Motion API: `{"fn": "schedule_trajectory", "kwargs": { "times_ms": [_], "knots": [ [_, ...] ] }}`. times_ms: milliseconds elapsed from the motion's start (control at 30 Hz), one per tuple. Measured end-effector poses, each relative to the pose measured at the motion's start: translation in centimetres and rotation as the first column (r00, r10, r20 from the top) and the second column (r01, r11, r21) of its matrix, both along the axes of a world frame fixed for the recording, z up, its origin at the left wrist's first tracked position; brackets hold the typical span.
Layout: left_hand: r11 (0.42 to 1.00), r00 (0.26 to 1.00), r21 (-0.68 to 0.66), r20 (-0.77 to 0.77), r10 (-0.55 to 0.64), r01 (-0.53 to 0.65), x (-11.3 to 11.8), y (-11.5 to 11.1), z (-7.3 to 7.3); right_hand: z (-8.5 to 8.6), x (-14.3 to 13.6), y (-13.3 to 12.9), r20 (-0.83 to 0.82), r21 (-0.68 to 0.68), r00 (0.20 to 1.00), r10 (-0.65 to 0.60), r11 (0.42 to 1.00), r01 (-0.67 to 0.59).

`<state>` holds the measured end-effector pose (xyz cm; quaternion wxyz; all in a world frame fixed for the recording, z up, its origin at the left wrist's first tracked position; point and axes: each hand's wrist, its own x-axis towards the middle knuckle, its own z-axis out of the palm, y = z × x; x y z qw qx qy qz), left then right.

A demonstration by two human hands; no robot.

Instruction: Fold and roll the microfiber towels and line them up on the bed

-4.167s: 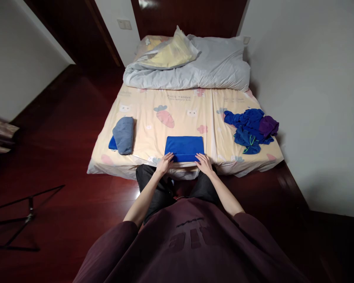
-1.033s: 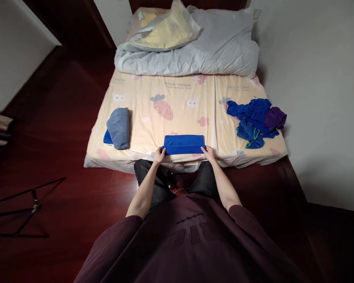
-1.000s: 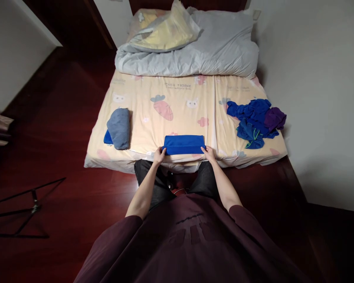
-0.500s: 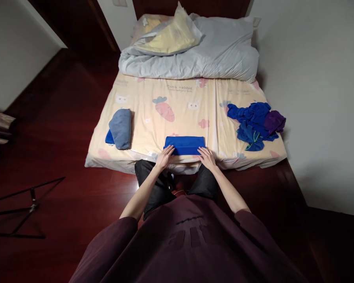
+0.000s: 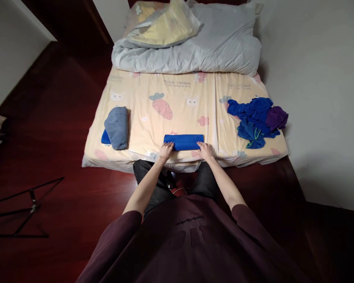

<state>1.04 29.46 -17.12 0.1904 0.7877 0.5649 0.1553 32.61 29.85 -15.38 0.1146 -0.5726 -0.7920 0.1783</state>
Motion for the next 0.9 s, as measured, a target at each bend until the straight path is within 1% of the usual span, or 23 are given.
{"fn": "schedule_trajectory", "kwargs": {
  "times_ms": [133,233,367,400,467,533,600,667,733,800,867,900],
  "knots": [
    [0.999,1.0,-0.049,-0.02,0.007,-0.008,-0.5,1.5,0.8,0.0,-0.3,1.9,0.024,-0.038,0.997,-0.074,0.996,0.075],
    [0.996,1.0,-0.091,-0.003,0.014,-0.014,-1.4,2.1,1.5,0.2,-0.2,2.6,0.057,-0.059,0.994,-0.097,0.993,0.1],
    [0.988,1.0,-0.154,-0.011,0.026,-0.028,-2.8,2.2,2.1,0.7,0.3,2.7,0.065,-0.045,0.993,-0.094,0.994,0.097],
    [0.985,1.0,-0.167,-0.001,0.03,-0.03,-3.2,2.1,2.2,0.8,0.5,2.5,0.052,-0.041,0.995,-0.09,0.995,0.092],
    [0.982,0.997,-0.186,0.068,0.047,-0.034,-4.0,1.6,2.2,0.9,1.1,2.0,-0.003,-0.051,0.995,-0.101,0.994,0.101],
    [0.978,0.979,-0.195,0.175,0.104,-0.07,-4.7,0.6,1.9,0.7,1.8,1.1,-0.096,-0.083,0.984,-0.153,0.986,0.145],
    [0.964,0.938,-0.209,0.272,0.217,-0.162,-5.2,-0.6,1.3,0.3,2.5,0.1,-0.217,-0.123,0.948,-0.231,0.97,0.209],
    [0.926,0.869,-0.253,0.344,0.357,-0.28,-5.4,-1.7,0.8,-0.3,2.9,-0.8,-0.354,-0.167,0.884,-0.306,0.95,0.263],
    [0.882,0.797,-0.302,0.389,0.461,-0.363,-5.3,-2.5,0.3,-0.9,3.0,-1.4,-0.467,-0.205,0.804,-0.368,0.93,0.307],
    [0.85,0.758,-0.329,0.396,0.519,-0.41,-4.9,-2.7,0.0,-1.5,2.8,-1.7,-0.522,-0.219,0.746,-0.414,0.91,0.352],
    [0.83,0.746,-0.341,0.375,0.55,-0.441,-4.6,-2.6,-0.2,-1.8,2.5,-1.6,-0.538,-0.213,0.72,-0.438,0.897,0.387],
    [0.835,0.75,-0.336,0.377,0.544,-0.436,-4.5,-2.6,-0.3,-1.9,2.4,-1.5,-0.541,-0.21,0.715,-0.442,0.895,0.394]
  ]
}}
